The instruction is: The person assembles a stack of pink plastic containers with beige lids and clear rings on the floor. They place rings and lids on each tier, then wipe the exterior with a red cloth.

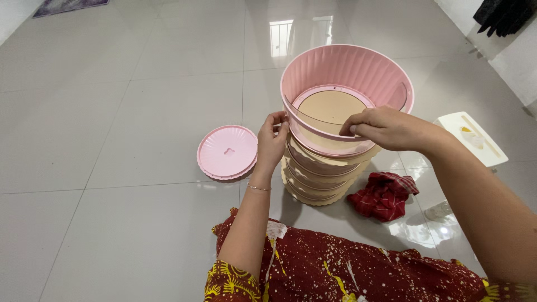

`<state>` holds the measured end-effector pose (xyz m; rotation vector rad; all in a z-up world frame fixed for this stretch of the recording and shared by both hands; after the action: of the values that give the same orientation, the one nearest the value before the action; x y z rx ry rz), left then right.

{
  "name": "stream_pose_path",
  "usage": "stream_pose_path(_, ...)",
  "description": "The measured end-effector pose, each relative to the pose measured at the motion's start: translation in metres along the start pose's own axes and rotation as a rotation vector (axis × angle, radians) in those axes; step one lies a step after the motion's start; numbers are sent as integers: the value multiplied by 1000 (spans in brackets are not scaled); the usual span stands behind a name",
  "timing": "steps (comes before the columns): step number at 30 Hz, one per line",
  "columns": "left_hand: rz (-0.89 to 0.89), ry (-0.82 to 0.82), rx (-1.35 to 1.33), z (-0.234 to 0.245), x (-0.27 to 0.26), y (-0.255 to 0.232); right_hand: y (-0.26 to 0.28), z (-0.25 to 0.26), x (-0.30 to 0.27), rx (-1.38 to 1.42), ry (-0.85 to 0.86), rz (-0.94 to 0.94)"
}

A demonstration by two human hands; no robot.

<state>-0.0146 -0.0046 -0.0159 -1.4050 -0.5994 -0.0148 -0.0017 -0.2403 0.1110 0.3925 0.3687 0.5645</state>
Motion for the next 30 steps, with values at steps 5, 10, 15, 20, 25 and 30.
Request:
stream_pose_path(5,-103,12,44,-3,2,-5,1,1,-2,-18,24,19)
stream_pose_path(10,-36,28,66,-4,1,-5,-14,-5,3,-134,92,-106)
stream_pose_path(15,-43,50,82,-2,-2,-14,-19,-11,4,-32,120,-101)
stream_pose_path(20,-19,61,75,1,-5,-10,-18,5,-4,17,-43,-32)
stream_pose_path(25,-41,15,52,18,-4,-5,-17,32,-33,84,-320,116)
stream_pose_path(30,-18,6,34,27,-3,-4,-24,41,-72,41,-671,261)
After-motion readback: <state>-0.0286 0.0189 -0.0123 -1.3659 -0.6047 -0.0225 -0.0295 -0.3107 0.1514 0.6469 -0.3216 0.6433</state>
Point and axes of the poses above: each hand's wrist, its own x-axis towards the middle knuckle, its own z-axis out of the back of the hand, y = z × x, the point moved 7 cm from there along x, towards the middle knuckle, and after that the axes turned 5 degrees about -z, right-handed, at the moved point
